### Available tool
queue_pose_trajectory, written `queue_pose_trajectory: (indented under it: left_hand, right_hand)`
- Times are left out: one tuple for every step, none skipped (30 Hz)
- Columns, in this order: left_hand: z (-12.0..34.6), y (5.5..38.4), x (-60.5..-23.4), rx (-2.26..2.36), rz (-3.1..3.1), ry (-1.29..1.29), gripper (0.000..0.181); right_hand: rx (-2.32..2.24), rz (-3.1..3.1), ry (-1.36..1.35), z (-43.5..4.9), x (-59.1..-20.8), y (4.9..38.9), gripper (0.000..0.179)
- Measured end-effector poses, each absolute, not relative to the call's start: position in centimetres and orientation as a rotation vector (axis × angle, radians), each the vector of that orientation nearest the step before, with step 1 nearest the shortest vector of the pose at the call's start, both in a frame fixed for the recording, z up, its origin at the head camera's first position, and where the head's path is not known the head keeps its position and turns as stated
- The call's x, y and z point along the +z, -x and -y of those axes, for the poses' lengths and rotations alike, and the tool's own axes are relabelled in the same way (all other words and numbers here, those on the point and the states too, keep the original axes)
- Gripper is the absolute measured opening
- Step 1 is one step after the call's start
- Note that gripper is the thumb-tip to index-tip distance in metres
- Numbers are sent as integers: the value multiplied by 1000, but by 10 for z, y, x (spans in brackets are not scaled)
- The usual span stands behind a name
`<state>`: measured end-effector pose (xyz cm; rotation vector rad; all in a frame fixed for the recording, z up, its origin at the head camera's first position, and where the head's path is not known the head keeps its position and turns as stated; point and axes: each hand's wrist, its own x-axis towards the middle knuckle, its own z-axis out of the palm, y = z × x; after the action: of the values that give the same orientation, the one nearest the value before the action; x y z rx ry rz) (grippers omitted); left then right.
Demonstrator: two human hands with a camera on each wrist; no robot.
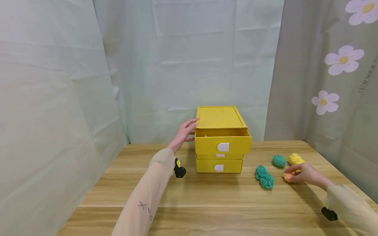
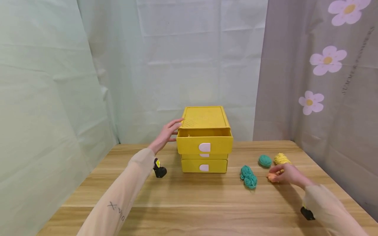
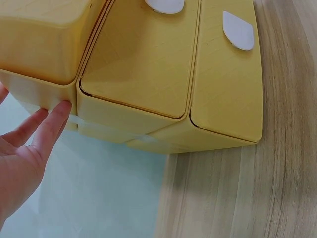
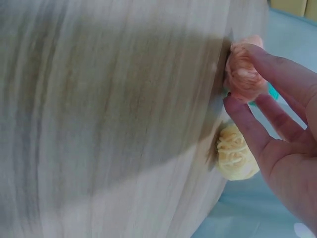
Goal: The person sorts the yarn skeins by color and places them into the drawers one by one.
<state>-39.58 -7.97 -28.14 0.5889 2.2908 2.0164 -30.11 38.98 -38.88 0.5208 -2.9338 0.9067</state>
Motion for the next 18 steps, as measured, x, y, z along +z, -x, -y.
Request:
queue_pose_trajectory:
  left_hand:
    - [80, 396, -282, 2015, -2291, -590, 44]
    - [79, 396, -282, 2013, -2292, -591, 44]
    - [80, 396, -281, 2010, -2293, -593, 44]
    - [80, 396, -281, 2012, -2289, -589, 44]
    - [80, 396, -281, 2011, -2285, -587, 44]
    - [80, 396, -280, 2011, -2281, -585, 44]
    - [80, 395, -279, 2014, -2272, -581, 44]
    - [80, 394, -278, 2015, -2262, -582, 44]
    - [80, 391, -275, 2015, -2253, -581, 44]
    - [80, 389, -273, 2012, -2246, -581, 45]
    - [80, 386, -271, 2008, -2238, -585, 45]
    - [80, 383, -268, 2001, -2234, -587, 46]
    - [80, 380, -266, 1995, -2231, -589, 46]
    - [79, 378, -265, 1988, -2237, -593, 47]
    - [79, 376, -264, 1986, -2236, -592, 47]
    - [79, 376, -264, 1988, -2234, -589, 47]
    - [79, 376, -264, 1993, -2229, -587, 47]
    - [79, 378, -265, 1998, -2234, -585, 47]
  right_hand:
    - [902, 2939, -502, -389, -389, 301, 33]
    - [890, 2941, -497, -388, -389, 300, 33]
    - [892, 2940, -493, -387, -389, 300, 32]
    - [888, 2939, -491, -387, -389, 300, 32]
    - [889, 2938, -482, -386, -390, 300, 31]
    - [883, 2935, -492, -386, -390, 301, 31]
    - [876, 2931, -491, -386, -390, 301, 30]
    - [866, 2928, -492, -386, -390, 301, 30]
    - [860, 2924, -482, -385, -390, 301, 30]
    - [851, 2922, -483, -385, -390, 301, 31]
    - [846, 2920, -479, -385, -391, 301, 31]
    - [837, 2918, -480, -385, -391, 301, 32]
    - [838, 2916, -464, -384, -391, 301, 33]
    - [844, 2912, -464, -384, -391, 301, 33]
    - [855, 2904, -464, -383, -392, 300, 34]
    - [865, 2897, -474, -383, -391, 301, 33]
    - [876, 2889, -473, -383, -391, 301, 33]
    - [884, 2881, -479, -382, -389, 301, 33]
